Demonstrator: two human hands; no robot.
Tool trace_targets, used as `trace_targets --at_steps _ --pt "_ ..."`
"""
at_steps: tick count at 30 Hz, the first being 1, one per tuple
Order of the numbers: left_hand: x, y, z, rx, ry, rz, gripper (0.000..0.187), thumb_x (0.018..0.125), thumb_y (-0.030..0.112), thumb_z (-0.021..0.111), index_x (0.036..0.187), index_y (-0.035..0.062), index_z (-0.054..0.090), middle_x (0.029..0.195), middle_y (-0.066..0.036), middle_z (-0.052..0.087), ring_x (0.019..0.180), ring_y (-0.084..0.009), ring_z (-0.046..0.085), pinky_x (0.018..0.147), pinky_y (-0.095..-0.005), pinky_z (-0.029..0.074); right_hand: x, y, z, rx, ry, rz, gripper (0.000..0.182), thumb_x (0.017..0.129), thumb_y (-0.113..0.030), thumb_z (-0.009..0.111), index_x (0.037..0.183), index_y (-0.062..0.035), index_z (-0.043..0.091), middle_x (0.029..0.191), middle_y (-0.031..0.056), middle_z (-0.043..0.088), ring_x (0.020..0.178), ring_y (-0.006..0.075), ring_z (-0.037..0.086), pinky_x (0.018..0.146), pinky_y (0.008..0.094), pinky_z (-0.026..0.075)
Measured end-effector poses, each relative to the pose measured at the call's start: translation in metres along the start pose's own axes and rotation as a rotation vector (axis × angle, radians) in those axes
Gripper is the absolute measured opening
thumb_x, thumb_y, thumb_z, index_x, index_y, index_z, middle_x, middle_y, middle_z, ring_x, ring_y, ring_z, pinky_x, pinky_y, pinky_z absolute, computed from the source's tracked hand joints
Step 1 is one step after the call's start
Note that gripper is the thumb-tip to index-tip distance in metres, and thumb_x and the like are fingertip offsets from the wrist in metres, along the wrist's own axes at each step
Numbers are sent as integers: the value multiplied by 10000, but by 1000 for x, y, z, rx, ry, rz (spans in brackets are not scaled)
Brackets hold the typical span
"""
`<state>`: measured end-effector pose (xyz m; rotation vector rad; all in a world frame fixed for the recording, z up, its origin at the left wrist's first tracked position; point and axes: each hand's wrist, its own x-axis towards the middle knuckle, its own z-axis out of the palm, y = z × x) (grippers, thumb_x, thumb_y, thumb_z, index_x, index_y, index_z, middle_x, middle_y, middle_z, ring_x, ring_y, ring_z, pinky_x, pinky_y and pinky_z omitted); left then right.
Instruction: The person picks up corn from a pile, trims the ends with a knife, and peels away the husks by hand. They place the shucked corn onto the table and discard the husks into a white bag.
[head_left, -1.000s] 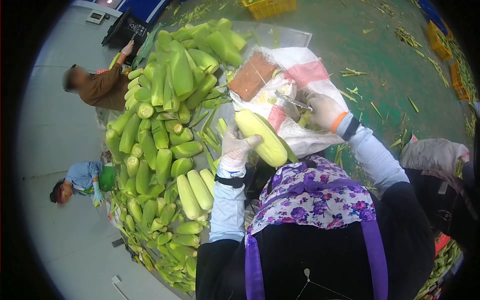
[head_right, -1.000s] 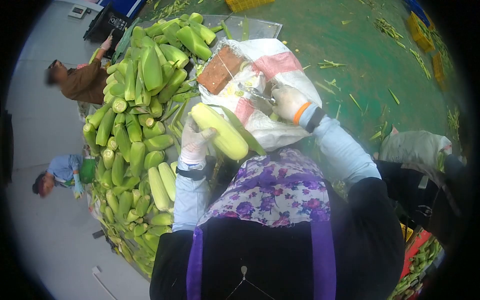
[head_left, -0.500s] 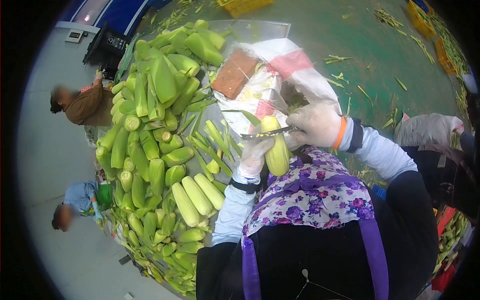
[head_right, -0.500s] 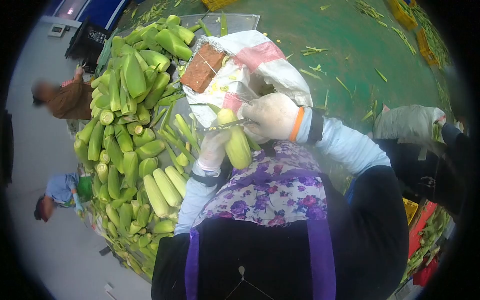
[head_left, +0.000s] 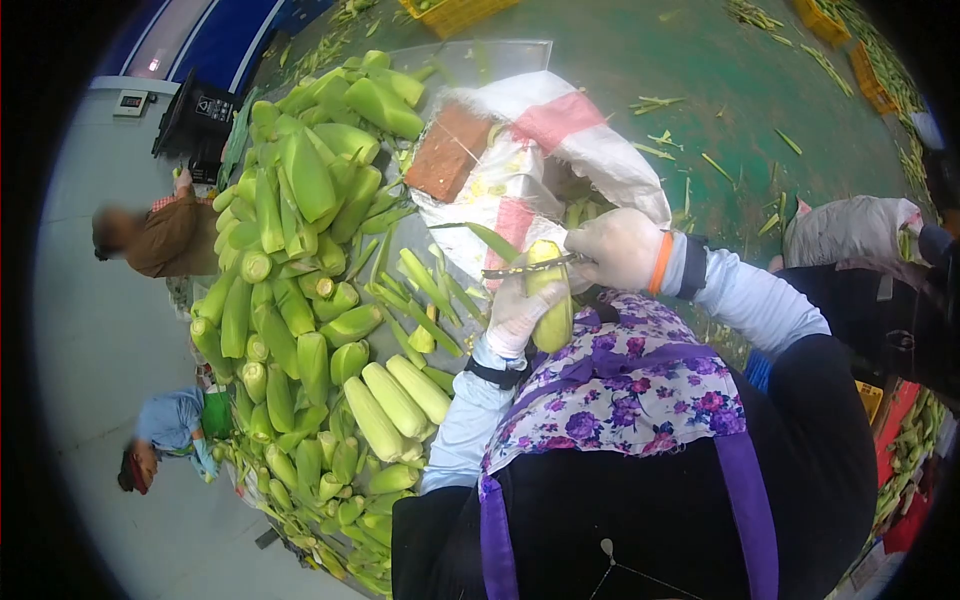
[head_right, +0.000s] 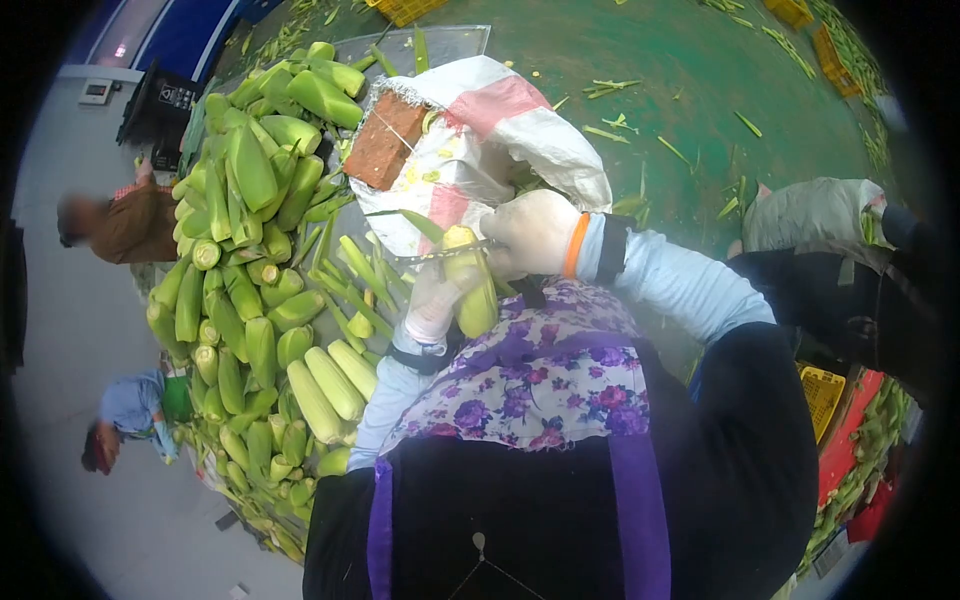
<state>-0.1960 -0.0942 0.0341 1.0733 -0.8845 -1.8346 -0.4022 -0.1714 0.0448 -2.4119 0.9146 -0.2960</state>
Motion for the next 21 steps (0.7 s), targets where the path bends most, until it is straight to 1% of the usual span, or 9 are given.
trace_targets --at_steps 1,4,7,10,13,16,19,21 --pt "1 4 4 28 -49 0 413 885 63 711 1262 -15 560 1120 -85 668 1013 -172 645 913 -292 509 0 1 0 1 -2 8 279 813 -337 663 823 -61 624 697 162 631 696 360 657 666 480 512" --pt "11 3 7 196 -45 17 351 863 59 743 1185 -6 619 1062 -64 686 975 -141 646 871 -272 517 0 2 3 3 -6 25 276 816 -335 661 819 -63 618 690 158 629 688 356 657 659 477 514" --pt "14 -10 13 206 79 37 307 848 91 777 1117 6 658 1029 -50 694 939 -118 641 823 -260 520 -5 2 4 -12 -2 26 269 820 -330 656 821 -64 613 692 151 631 682 352 658 651 472 517" --pt "21 -16 14 245 108 3 302 836 115 800 1087 11 668 1003 -45 696 906 -112 637 794 -258 520 -8 11 5 -22 9 14 259 823 -321 652 828 -65 612 694 144 634 675 348 658 643 470 519" --pt "26 -15 24 206 98 52 310 834 113 804 1091 9 668 1005 -39 692 892 -110 639 791 -255 522 -11 18 3 -16 13 15 245 826 -308 647 839 -66 617 697 139 638 675 347 660 642 470 520" --pt "28 -16 33 220 131 55 303 832 92 798 1093 6 668 1009 -41 692 890 -109 639 791 -254 522 -16 19 -3 -25 -5 41 236 831 -300 638 849 -65 621 704 139 644 688 345 664 648 464 522" --pt "34 -14 38 155 95 76 296 834 74 788 1093 3 664 1020 -42 693 898 -114 640 798 -258 525 -17 26 0 -40 4 42 241 837 -302 630 866 -63 624 712 143 650 700 345 668 656 462 523" --pt "34 -13 41 173 95 78 293 840 59 774 1102 -2 656 1026 -42 693 913 -119 644 810 -259 525 -19 28 -1 -44 4 55 251 840 -309 626 877 -61 623 714 147 651 707 348 669 668 466 522"
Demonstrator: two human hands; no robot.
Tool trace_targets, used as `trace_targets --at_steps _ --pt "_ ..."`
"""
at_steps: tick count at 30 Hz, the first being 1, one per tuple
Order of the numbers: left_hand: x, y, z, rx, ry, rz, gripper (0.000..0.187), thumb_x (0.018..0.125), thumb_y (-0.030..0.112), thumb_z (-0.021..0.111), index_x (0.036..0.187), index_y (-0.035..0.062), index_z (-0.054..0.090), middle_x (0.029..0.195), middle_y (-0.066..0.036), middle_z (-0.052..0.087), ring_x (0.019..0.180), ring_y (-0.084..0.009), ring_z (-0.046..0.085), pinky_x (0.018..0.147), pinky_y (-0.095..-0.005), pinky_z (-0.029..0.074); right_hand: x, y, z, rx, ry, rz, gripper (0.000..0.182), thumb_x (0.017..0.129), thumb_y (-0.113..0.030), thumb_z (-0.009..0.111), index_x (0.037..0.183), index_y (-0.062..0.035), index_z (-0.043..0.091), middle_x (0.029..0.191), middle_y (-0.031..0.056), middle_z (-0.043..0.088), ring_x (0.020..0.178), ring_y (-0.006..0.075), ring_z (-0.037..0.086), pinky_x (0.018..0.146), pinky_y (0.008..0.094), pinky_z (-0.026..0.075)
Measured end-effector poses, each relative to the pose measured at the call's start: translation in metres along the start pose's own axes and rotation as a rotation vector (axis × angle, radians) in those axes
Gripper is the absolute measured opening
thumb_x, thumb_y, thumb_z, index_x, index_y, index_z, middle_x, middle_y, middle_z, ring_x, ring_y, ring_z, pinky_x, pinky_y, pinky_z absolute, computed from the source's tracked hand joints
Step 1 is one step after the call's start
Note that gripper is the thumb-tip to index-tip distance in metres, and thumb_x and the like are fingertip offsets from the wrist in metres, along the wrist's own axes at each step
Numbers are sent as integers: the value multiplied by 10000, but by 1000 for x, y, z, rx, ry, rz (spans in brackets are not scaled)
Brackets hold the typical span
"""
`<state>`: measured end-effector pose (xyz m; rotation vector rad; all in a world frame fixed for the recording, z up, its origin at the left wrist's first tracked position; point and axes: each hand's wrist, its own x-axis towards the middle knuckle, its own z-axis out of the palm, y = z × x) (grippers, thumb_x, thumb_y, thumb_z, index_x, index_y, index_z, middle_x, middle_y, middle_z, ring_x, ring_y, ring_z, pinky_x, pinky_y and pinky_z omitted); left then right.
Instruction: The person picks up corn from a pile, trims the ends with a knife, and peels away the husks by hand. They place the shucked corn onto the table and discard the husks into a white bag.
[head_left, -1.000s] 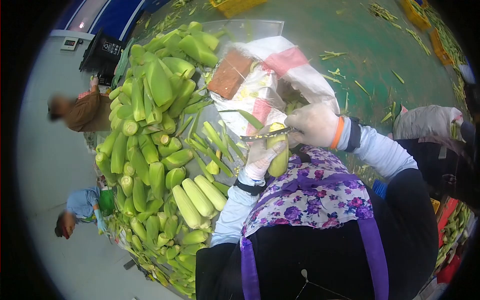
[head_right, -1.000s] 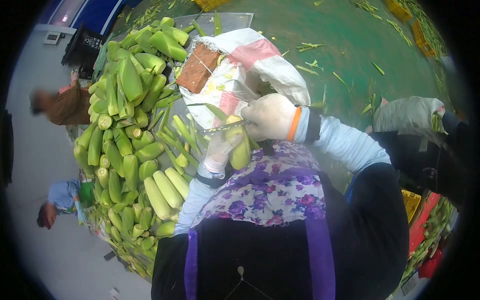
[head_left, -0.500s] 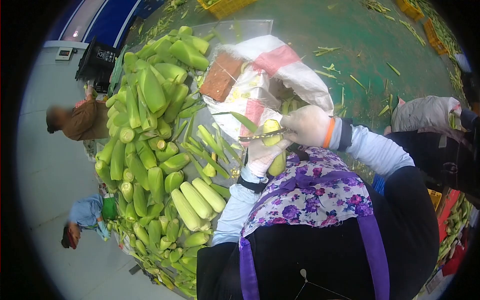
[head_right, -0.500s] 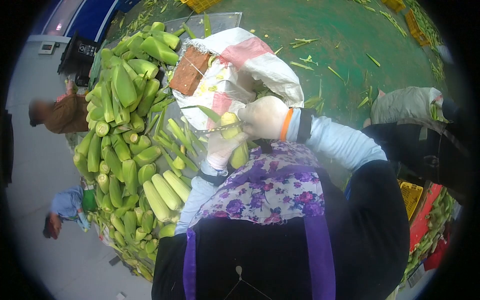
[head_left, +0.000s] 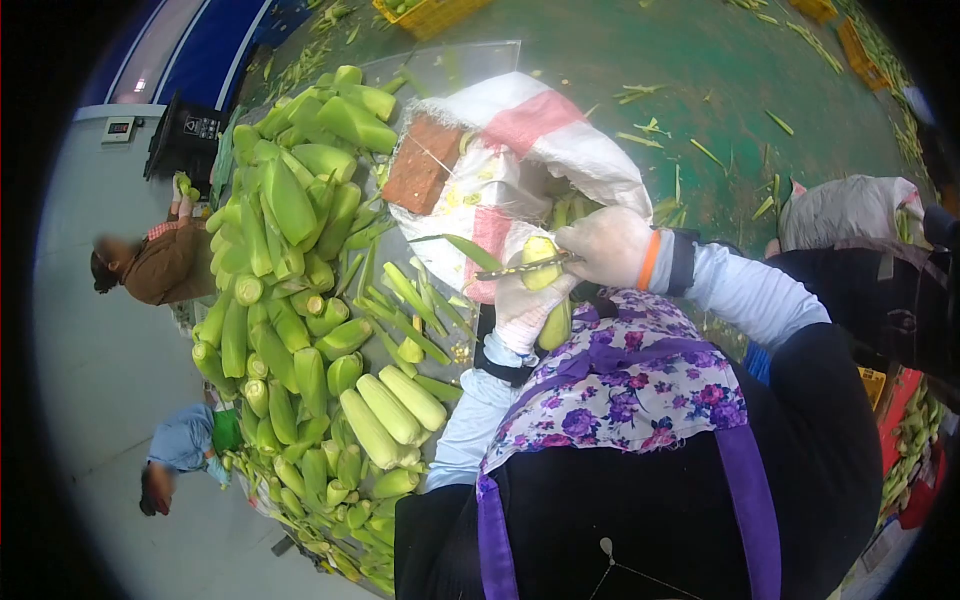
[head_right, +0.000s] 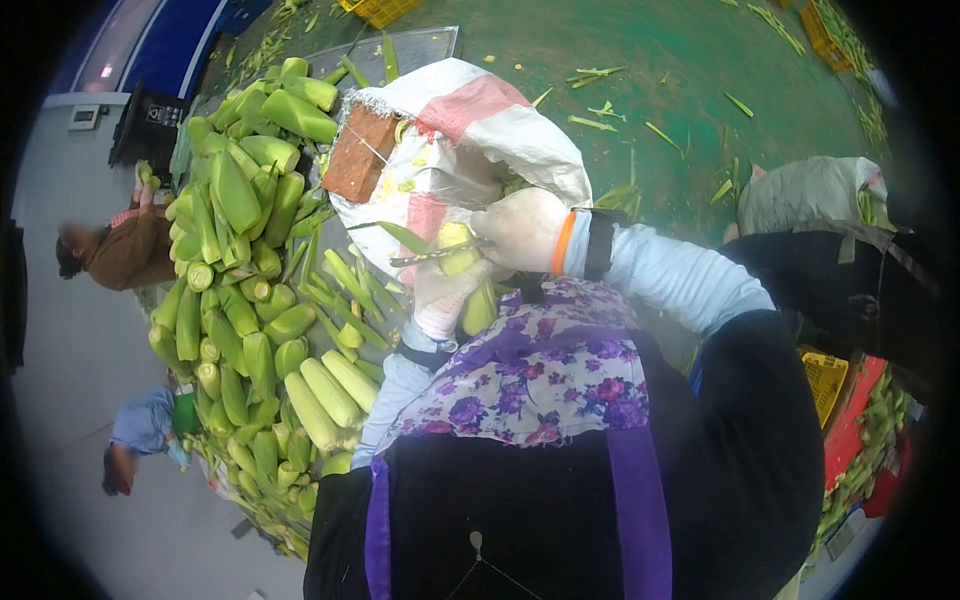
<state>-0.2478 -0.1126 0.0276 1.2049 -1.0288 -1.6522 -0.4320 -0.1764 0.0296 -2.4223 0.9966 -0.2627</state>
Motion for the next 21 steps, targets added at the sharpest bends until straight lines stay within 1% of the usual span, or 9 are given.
trace_targets --at_steps 6,9,11,13,14,15,17,18,21 --pt "5 -12 2 57 46 -88 343 854 36 738 1171 -7 615 1063 -57 687 974 -139 650 862 -266 522 5 19 12 23 -116 171 236 817 -279 674 909 -65 641 782 149 666 785 351 677 704 463 521" --pt "8 3 7 225 31 -77 391 843 38 737 1204 -7 592 1085 -74 682 995 -153 651 889 -288 522 3 29 13 65 -79 140 308 855 -367 622 908 -64 637 816 163 681 809 359 681 736 456 526" --pt "6 12 7 323 87 24 418 829 44 739 1213 -7 582 1094 -84 678 997 -159 650 897 -299 521 -10 75 37 8 -88 248 346 871 -400 612 982 -78 672 898 171 700 885 355 684 772 454 527" --pt "-7 19 1 371 217 216 438 813 53 741 1213 -7 575 1096 -91 673 992 -161 648 899 -306 520 -65 150 29 56 -200 525 352 890 -401 595 1048 -102 691 979 173 709 957 354 674 815 463 522" --pt "-7 13 -5 -37 212 111 432 788 61 751 1181 -1 585 1063 -80 661 945 -157 642 872 -299 519 -75 179 28 -48 -169 555 348 894 -393 591 1050 -99 692 1001 174 708 967 357 669 828 467 519" --pt "-2 2 -14 40 207 26 500 785 59 756 1237 -2 548 1088 -82 657 958 -157 639 865 -304 522 -96 184 41 -119 -152 629 344 897 -384 586 1052 -96 693 1022 175 707 978 360 663 842 471 517" --pt "0 -17 -32 210 151 -174 639 781 55 765 1347 -4 476 1139 -87 648 985 -157 632 851 -313 528 -75 141 4 51 -166 668 337 890 -363 586 1041 -80 687 1009 177 705 968 370 661 841 474 518" --pt "5 -20 -30 218 125 -31 630 788 38 757 1345 5 464 1097 -82 644 969 -180 643 842 -320 534 -63 137 7 32 -126 592 355 867 -371 605 1028 -65 683 987 196 699 953 380 659 834 475 518" --pt "3 1 -24 7 132 -29 549 796 59 784 1260 17 494 1086 -51 623 942 -152 620 843 -301 530 -27 99 -3 109 -211 585 334 830 -306 661 1062 -66 668 988 211 688 996 380 651 874 467 513"
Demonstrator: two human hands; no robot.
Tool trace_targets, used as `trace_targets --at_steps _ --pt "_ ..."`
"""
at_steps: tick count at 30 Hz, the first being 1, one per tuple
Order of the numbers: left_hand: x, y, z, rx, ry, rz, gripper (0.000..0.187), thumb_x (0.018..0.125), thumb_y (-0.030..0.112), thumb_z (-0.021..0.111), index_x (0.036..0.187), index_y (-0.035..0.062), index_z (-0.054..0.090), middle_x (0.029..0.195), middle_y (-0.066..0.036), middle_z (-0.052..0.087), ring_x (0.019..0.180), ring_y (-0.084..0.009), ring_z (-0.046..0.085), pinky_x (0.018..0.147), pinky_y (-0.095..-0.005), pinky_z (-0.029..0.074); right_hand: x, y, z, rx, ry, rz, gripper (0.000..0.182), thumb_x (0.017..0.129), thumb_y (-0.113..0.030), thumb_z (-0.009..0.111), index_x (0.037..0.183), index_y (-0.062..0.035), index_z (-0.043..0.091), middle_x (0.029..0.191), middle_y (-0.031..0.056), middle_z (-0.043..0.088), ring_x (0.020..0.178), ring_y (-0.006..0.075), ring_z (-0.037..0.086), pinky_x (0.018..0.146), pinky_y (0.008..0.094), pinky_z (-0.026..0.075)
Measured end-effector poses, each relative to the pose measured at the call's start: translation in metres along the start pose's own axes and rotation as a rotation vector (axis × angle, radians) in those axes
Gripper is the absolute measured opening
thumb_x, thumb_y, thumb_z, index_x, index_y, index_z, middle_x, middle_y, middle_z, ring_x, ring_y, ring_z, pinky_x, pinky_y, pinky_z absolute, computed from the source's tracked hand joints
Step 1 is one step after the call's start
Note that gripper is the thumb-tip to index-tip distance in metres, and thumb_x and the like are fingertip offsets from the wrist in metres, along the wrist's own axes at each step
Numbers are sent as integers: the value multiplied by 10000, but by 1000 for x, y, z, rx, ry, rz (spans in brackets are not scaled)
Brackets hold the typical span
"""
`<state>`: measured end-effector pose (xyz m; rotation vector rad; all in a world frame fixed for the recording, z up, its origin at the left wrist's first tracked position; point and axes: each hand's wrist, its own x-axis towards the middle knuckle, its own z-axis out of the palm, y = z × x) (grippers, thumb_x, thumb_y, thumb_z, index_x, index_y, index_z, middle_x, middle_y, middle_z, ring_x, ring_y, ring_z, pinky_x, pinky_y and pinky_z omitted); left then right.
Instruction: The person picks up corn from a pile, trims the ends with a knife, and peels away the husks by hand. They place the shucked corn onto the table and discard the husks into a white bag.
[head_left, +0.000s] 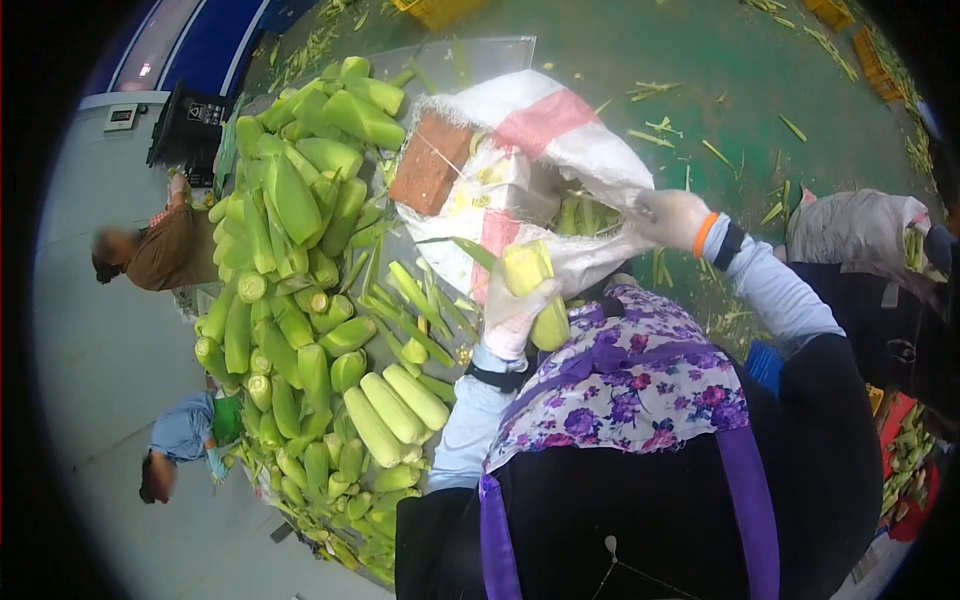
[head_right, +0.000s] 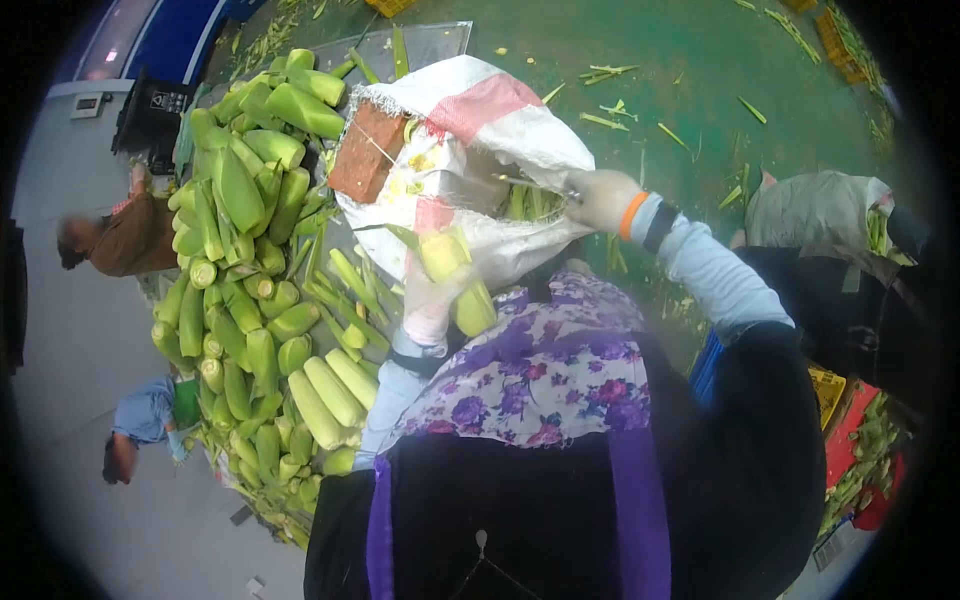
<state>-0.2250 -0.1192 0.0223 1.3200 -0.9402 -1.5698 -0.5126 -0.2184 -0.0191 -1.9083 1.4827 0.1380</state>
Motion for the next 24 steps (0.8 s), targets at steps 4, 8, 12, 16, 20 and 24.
trace_targets --at_steps 4,8,12,16,20,24 --pt "-5 -8 -17 -152 -30 -83 746 773 52 795 1416 14 418 1254 -90 562 1129 -186 570 975 -332 482 -12 -22 0 177 134 -343 350 821 -210 692 1130 -52 655 1068 216 672 1048 378 634 923 441 501" --pt "-6 -12 -44 -109 -101 -109 801 741 16 779 1438 27 385 1218 -85 577 1134 -216 576 1007 -365 464 -17 -42 -8 212 164 -491 393 850 -213 695 1202 -46 642 1112 207 668 1059 368 632 935 421 499" --pt "-8 -9 -52 -36 -127 -57 852 719 84 839 1446 10 401 1268 -78 553 1175 -196 545 1028 -339 436 -24 -73 -10 331 86 -476 418 892 -268 688 1240 -43 631 1118 200 673 1062 347 642 935 407 499" --pt "-15 1 -55 44 -135 -116 767 692 122 864 1357 9 499 1186 -56 599 1095 -171 588 953 -316 478 -24 -101 2 432 101 -555 429 853 -184 714 1241 -22 628 1091 203 677 1011 296 659 894 374 509" --pt "-22 -12 -70 -98 -159 -146 649 691 120 861 1261 19 568 1150 -54 629 1043 -158 609 906 -306 499 -31 -122 1 352 98 -620 395 854 -176 705 1212 -23 640 1052 202 683 976 323 666 874 383 513" --pt "-27 -13 -88 -128 -275 -222 711 685 123 863 1307 26 532 1162 -64 636 1056 -166 606 921 -315 496 -37 -129 0 164 59 -709 344 920 -315 647 1155 -64 661 920 195 686 876 365 670 802 437 524"
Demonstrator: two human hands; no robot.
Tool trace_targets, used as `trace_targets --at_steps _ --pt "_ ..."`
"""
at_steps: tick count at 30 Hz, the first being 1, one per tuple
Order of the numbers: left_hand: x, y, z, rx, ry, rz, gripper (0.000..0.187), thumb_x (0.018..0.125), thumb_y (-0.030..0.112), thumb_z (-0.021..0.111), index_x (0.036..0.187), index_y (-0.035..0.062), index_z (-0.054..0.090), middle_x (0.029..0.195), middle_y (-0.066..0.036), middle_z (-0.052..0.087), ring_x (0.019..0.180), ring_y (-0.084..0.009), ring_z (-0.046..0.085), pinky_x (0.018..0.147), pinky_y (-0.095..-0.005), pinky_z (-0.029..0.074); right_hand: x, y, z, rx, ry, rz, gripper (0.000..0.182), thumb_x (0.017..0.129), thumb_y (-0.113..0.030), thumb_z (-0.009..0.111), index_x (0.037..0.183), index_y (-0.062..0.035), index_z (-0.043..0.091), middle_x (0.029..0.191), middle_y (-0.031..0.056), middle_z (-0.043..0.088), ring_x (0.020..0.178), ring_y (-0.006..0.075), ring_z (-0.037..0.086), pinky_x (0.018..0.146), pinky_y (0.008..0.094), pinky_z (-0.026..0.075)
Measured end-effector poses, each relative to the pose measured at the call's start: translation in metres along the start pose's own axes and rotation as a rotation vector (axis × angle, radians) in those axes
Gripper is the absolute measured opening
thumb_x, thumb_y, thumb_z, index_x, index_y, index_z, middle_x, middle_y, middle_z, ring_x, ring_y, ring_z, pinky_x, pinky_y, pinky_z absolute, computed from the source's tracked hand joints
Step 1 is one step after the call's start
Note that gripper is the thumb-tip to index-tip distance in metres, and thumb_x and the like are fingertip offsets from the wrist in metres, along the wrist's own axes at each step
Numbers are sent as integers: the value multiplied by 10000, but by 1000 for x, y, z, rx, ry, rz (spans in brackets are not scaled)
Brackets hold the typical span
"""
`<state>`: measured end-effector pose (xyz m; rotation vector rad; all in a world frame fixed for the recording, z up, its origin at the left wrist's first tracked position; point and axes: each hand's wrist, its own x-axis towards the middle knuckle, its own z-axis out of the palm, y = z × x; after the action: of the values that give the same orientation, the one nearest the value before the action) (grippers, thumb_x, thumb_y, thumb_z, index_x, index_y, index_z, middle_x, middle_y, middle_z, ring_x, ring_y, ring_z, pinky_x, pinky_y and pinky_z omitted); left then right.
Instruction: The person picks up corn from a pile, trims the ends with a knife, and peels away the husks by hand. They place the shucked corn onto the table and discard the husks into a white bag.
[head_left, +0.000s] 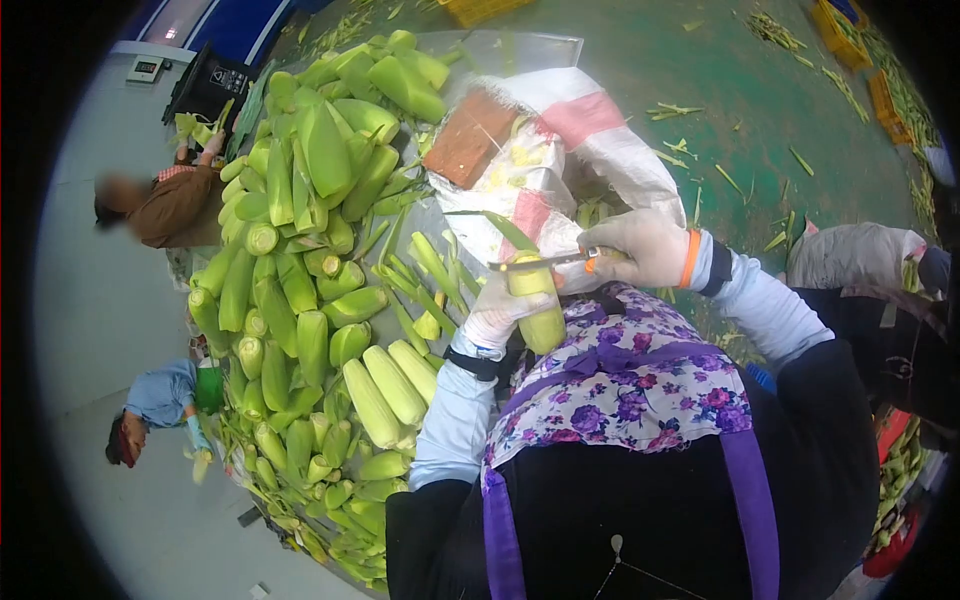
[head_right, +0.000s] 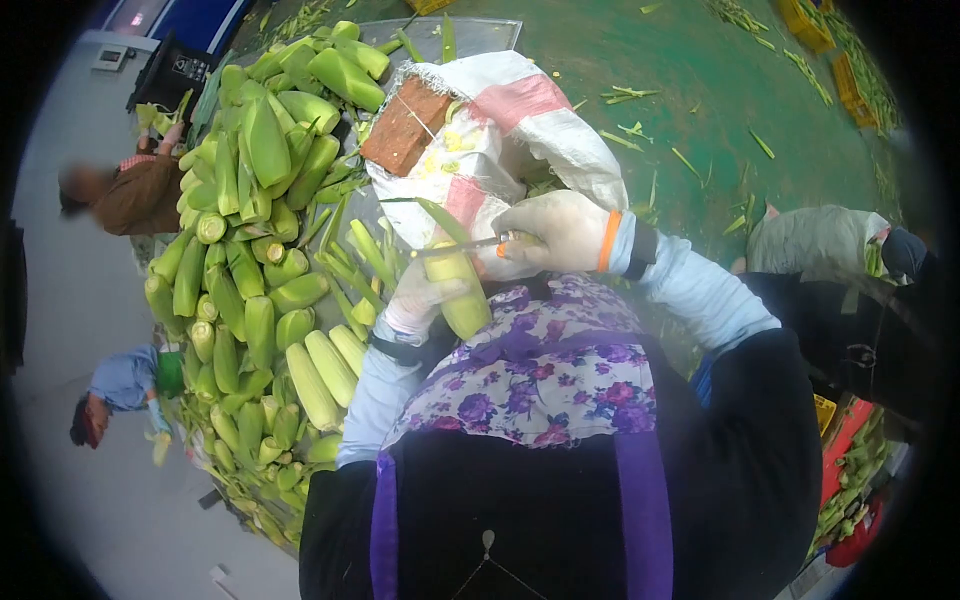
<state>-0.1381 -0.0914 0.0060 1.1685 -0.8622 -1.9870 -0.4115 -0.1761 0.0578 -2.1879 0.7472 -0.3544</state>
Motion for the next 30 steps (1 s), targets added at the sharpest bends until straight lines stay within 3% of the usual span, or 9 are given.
trace_targets --at_steps 3,5,8,17,20,24,26,28,30 --pt "-9 3 -6 -36 -96 40 811 674 130 873 1372 28 474 1176 -63 631 1087 -176 595 956 -331 479 4 -21 -1 -45 -62 -17 336 907 -333 660 1128 -79 669 880 173 683 832 356 669 748 444 524" --pt "-14 3 -8 -60 -140 100 897 657 136 889 1419 38 427 1205 -59 615 1128 -190 571 1007 -348 443 8 -28 1 -46 -56 -87 339 859 -266 691 1126 -60 663 847 158 667 790 358 656 713 448 517" --pt "-20 11 -10 11 -138 87 904 656 145 894 1424 44 427 1223 -56 603 1133 -199 563 1015 -347 430 13 -34 5 -105 -45 -172 350 832 -231 708 1128 -51 658 834 149 658 770 355 648 688 445 513" --pt "-13 19 6 266 -178 148 631 696 202 875 1237 21 604 1137 -54 643 1076 -177 573 977 -335 444 13 -28 8 -143 -25 -251 365 819 -231 720 1129 -50 653 837 138 646 776 343 642 679 444 511" --pt "-14 22 15 200 -131 106 642 695 199 869 1247 16 596 1129 -53 643 1073 -178 574 971 -333 449 10 -26 6 -145 -16 -248 355 821 -234 721 1117 -50 657 835 139 646 776 341 644 678 441 513" --pt "-8 19 18 293 -94 74 748 717 136 843 1373 12 504 1206 -50 620 1092 -153 584 956 -312 468 1 -12 2 -89 33 -259 337 828 -249 726 1095 -51 668 824 144 650 767 343 650 676 441 519" --pt "-7 10 14 373 -50 73 735 728 128 835 1371 8 500 1196 -56 627 1074 -155 598 944 -315 482 -20 6 -16 -144 -51 -105 313 833 -250 726 1071 -52 683 820 158 660 768 348 659 682 441 524" --pt "-8 9 16 251 38 12 714 718 156 854 1331 -5 526 1153 -66 629 1074 -164 584 967 -318 462 -43 28 -37 -167 -89 23 279 834 -226 721 1055 -57 697 849 186 682 788 362 670 703 445 525" --pt "-8 4 19 187 106 -18 715 717 170 866 1320 -16 528 1138 -74 626 1078 -171 578 981 -318 453 -54 33 -44 -94 -39 37 283 833 -220 716 1062 -56 696 852 190 682 787 369 669 705 450 522"
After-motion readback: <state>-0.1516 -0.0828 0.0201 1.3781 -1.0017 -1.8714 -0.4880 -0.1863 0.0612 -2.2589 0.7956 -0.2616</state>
